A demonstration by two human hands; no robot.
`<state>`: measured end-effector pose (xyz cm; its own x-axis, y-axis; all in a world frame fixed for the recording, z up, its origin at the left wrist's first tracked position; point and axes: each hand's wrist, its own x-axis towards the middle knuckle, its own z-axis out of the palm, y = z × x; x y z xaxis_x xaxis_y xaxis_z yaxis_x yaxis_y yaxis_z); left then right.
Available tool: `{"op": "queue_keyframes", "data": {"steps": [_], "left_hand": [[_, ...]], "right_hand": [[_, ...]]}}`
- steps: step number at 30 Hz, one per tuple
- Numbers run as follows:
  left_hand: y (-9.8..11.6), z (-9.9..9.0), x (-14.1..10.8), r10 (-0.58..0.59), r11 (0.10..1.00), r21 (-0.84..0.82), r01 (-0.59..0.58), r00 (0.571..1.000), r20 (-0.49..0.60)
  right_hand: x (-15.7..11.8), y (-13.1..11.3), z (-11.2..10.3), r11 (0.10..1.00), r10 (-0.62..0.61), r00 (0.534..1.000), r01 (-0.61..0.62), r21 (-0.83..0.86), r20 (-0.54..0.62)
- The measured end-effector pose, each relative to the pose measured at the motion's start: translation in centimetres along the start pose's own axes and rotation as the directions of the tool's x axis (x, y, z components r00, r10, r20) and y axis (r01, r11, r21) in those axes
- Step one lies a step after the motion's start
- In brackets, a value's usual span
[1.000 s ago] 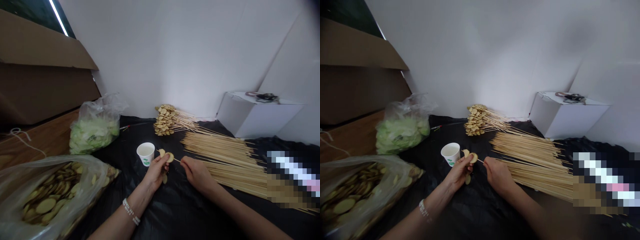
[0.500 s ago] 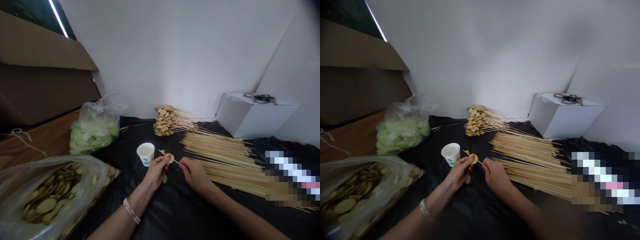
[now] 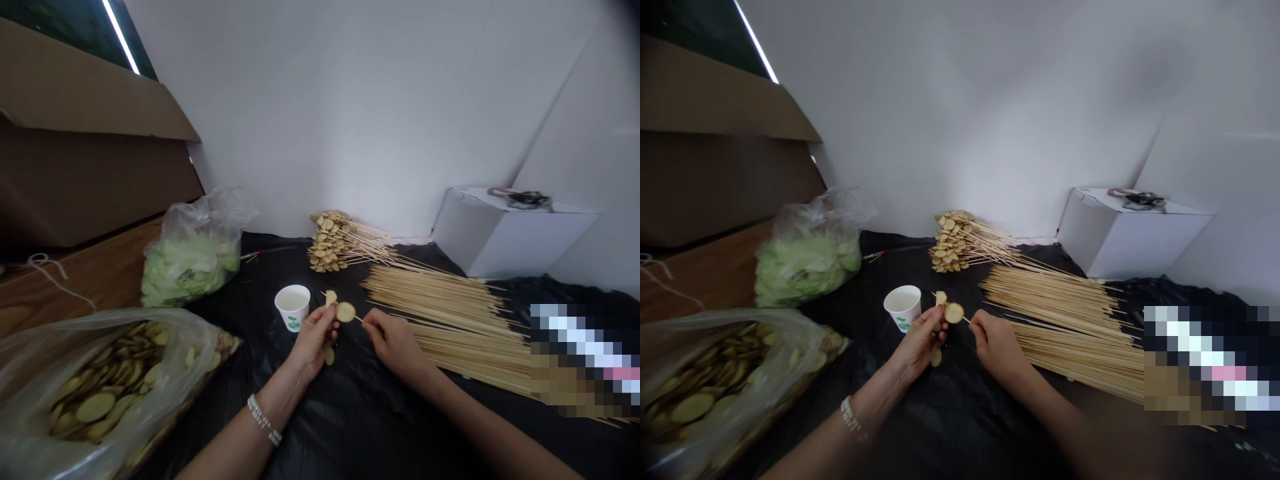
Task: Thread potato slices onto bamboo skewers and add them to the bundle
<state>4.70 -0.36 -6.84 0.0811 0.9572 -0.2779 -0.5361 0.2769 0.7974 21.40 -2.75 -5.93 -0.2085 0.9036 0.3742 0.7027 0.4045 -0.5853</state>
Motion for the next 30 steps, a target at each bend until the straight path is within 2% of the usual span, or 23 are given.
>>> {"op": "queue_keyframes", "data": {"steps": [6,13,20,24,27,30], "left_hand": [[0.0,-0.5,0.5,0.004,0.992,-0.122,-0.007,1.000,-0.027],[-0.3,-0.3,0.6,0.035,0.998,-0.049,-0.039,0.997,-0.067],[-0.2,-0.3,0.4,-0.004,1.000,-0.016,0.003,0.998,-0.064],[0.0,-0.2,0.1,0.001,1.000,0.006,-0.001,1.000,-0.028],[0.4,-0.1,-0.1,-0.049,0.999,0.003,0.049,0.999,-0.005],[0.8,-0.1,-0.1,-0.100,0.994,-0.032,0.101,0.994,0.034]], "right_hand": [[-0.2,0.0,0.1,1.000,-0.002,0.998,0.000,0.023,0.056],[-0.4,0.0,0.9,1.000,-0.029,0.999,0.029,-0.004,0.035],[-0.3,0.0,0.8,0.999,-0.027,0.999,0.026,0.025,0.037],[0.1,0.3,0.0,1.000,-0.009,1.000,0.010,0.012,-0.030],[0.4,0.8,-0.5,0.999,0.037,0.994,-0.033,0.039,-0.100],[0.6,1.2,-0.8,0.997,0.058,0.991,-0.051,0.061,-0.119]]}}
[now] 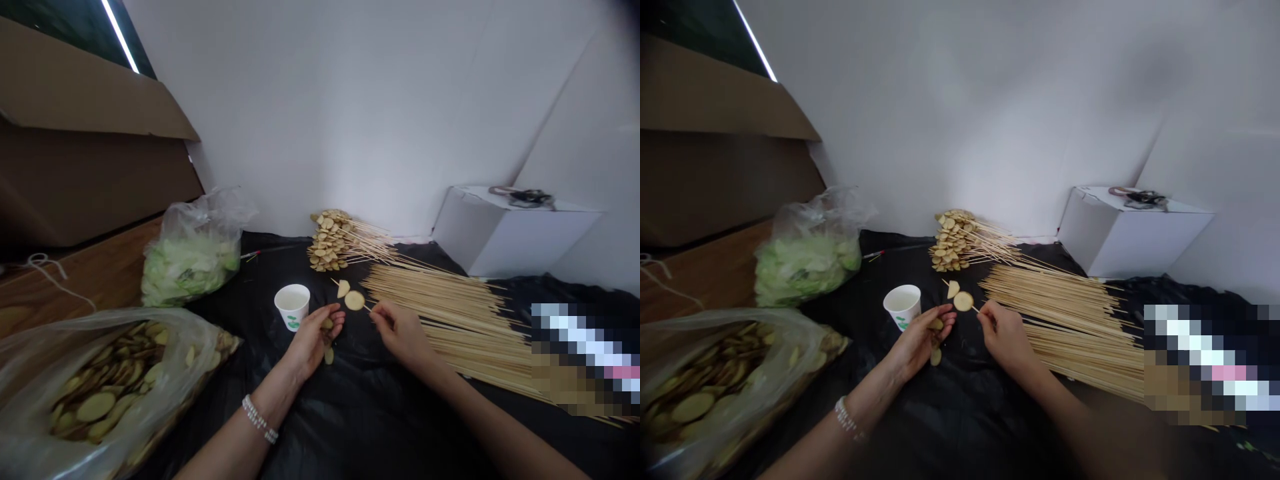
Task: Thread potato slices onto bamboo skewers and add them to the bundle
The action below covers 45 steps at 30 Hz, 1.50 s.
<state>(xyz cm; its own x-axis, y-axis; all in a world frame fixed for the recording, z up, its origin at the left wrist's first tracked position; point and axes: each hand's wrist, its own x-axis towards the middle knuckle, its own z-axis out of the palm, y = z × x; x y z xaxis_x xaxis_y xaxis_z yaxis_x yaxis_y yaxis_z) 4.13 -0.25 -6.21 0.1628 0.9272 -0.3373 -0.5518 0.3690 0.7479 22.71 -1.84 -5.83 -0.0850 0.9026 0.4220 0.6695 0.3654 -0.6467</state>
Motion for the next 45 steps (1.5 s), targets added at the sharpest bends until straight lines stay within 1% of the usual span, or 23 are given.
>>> {"op": "queue_keyframes", "data": {"steps": [4,6,10,13,16,20,23,28,34,40,43,45], "left_hand": [[0.4,-0.1,-0.1,-0.057,0.988,-0.134,0.073,0.991,0.121],[0.4,-0.1,-0.1,-0.047,0.985,-0.161,0.070,0.989,0.143],[0.3,0.1,-0.1,-0.010,0.993,-0.116,0.019,0.997,0.074],[0.2,0.2,0.0,0.006,0.995,-0.102,0.000,0.998,0.063],[0.1,0.0,0.1,0.027,0.996,-0.086,-0.021,0.998,0.059],[0.0,-0.3,0.1,0.062,0.998,-0.032,-0.061,0.997,0.047],[-0.1,-0.3,0.1,0.065,0.998,-0.011,-0.064,0.996,0.056],[-0.2,0.0,0.0,0.043,0.999,-0.023,-0.043,0.999,0.011],[-0.3,-0.4,0.1,0.062,0.998,0.015,-0.063,0.995,0.075],[-0.2,-0.4,0.1,0.084,0.996,0.000,-0.084,0.996,0.020],[-0.3,-0.4,0.1,0.080,0.997,-0.008,-0.080,0.997,0.021],[-0.3,-0.4,0.2,0.074,0.997,-0.007,-0.074,0.997,0.024]], "right_hand": [[0.1,0.1,-0.1,1.000,0.005,1.000,-0.005,0.030,0.003],[0.0,-0.1,-0.2,0.999,0.002,1.000,-0.003,0.041,0.018],[0.0,-0.5,-0.6,0.998,-0.016,0.997,0.012,0.057,0.072],[0.1,-0.5,-1.0,0.996,-0.018,0.993,0.008,0.083,0.117],[0.5,-0.2,-1.6,0.994,0.007,0.984,-0.027,0.108,0.175],[0.9,0.3,-2.2,0.981,0.054,0.960,-0.102,0.163,0.274],[1.0,0.5,-2.5,0.970,0.058,0.944,-0.130,0.205,0.324],[1.0,0.8,-2.5,0.970,0.055,0.934,-0.134,0.203,0.352],[1.1,0.7,-2.8,0.960,0.071,0.924,-0.165,0.225,0.375],[1.2,0.1,-3.8,0.938,0.120,0.882,-0.251,0.237,0.456],[1.2,-0.3,-4.3,0.930,0.143,0.866,-0.284,0.236,0.478],[1.3,-0.3,-4.5,0.929,0.133,0.857,-0.282,0.238,0.497]]}}
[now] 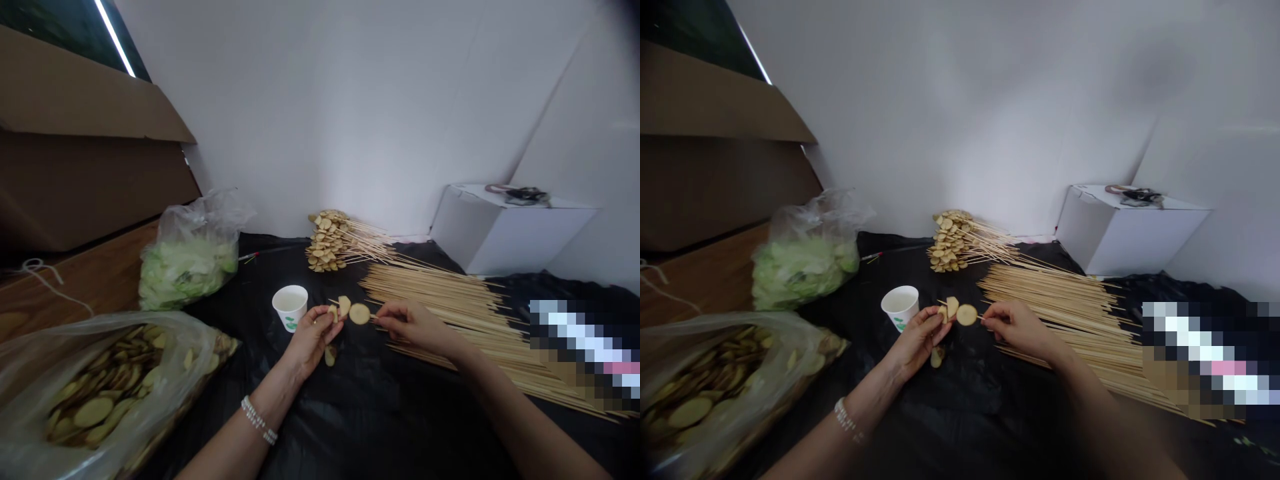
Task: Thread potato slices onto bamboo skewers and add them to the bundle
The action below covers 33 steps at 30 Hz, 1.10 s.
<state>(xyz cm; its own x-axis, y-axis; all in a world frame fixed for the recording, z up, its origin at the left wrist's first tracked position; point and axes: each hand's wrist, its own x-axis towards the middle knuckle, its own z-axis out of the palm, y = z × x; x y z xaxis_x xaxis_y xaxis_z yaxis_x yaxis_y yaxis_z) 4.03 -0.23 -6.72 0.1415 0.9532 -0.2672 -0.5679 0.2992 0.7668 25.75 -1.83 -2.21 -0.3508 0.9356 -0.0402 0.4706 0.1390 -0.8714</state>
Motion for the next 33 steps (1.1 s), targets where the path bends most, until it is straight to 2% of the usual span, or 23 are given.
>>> {"op": "queue_keyframes", "data": {"steps": [4,9,14,19,33], "left_hand": [[0.1,-0.1,0.1,-0.024,0.999,-0.038,0.023,1.000,-0.018],[0.3,-0.1,0.3,-0.068,0.994,-0.090,0.065,0.997,-0.036],[0.3,-0.1,0.2,-0.058,0.994,-0.095,0.053,0.997,-0.055],[0.2,-0.1,0.3,-0.044,0.995,-0.093,0.036,0.996,-0.083],[-0.2,-0.4,0.4,0.011,0.999,-0.038,-0.014,0.997,-0.072]], "right_hand": [[0.0,0.4,-0.5,0.998,-0.034,0.999,0.036,-0.052,0.039],[0.1,1.2,-0.8,0.988,-0.040,0.999,0.042,-0.151,0.018],[0.0,1.0,-1.0,0.983,-0.023,0.999,0.029,-0.182,0.033],[0.0,1.1,-0.9,0.974,-0.058,0.998,0.064,-0.215,0.032],[0.1,1.5,-0.7,0.964,-0.074,0.997,0.081,-0.253,0.036]]}}
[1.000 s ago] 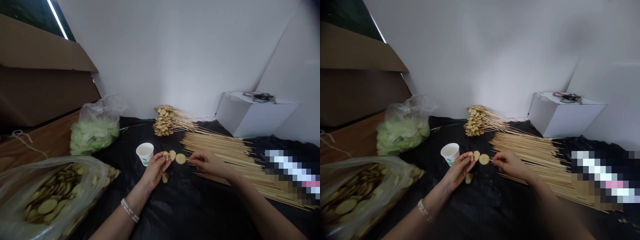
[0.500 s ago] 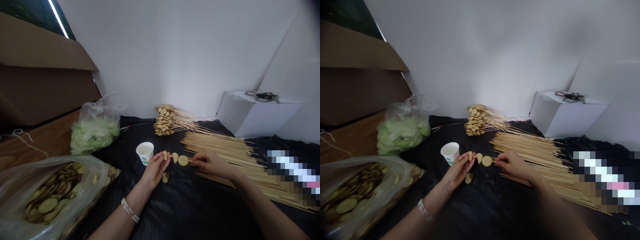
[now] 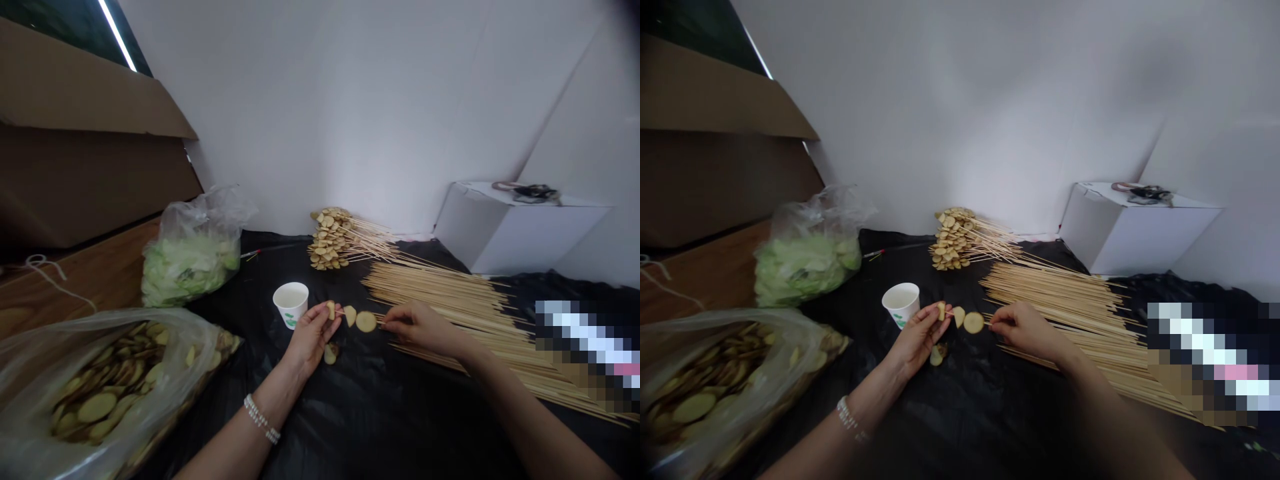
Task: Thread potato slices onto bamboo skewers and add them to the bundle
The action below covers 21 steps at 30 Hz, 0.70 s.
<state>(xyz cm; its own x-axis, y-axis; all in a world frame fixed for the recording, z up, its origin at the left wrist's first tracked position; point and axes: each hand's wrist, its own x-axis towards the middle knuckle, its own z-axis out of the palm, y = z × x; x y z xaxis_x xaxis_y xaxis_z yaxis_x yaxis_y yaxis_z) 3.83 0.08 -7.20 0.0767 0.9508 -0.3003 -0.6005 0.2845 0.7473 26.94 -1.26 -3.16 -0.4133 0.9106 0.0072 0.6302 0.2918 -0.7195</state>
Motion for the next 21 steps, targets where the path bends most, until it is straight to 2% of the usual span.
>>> {"op": "queue_keyframes", "data": {"steps": [11,21], "left_hand": [[-0.3,0.0,-0.1,0.085,0.992,0.094,-0.085,0.996,0.002],[-0.3,0.2,-0.3,0.103,0.988,0.116,-0.102,0.995,-0.006]], "right_hand": [[0.1,-0.3,0.3,1.000,0.021,1.000,-0.021,-0.020,-0.005],[0.4,0.1,1.1,0.998,0.054,0.998,-0.055,0.027,0.021]]}}
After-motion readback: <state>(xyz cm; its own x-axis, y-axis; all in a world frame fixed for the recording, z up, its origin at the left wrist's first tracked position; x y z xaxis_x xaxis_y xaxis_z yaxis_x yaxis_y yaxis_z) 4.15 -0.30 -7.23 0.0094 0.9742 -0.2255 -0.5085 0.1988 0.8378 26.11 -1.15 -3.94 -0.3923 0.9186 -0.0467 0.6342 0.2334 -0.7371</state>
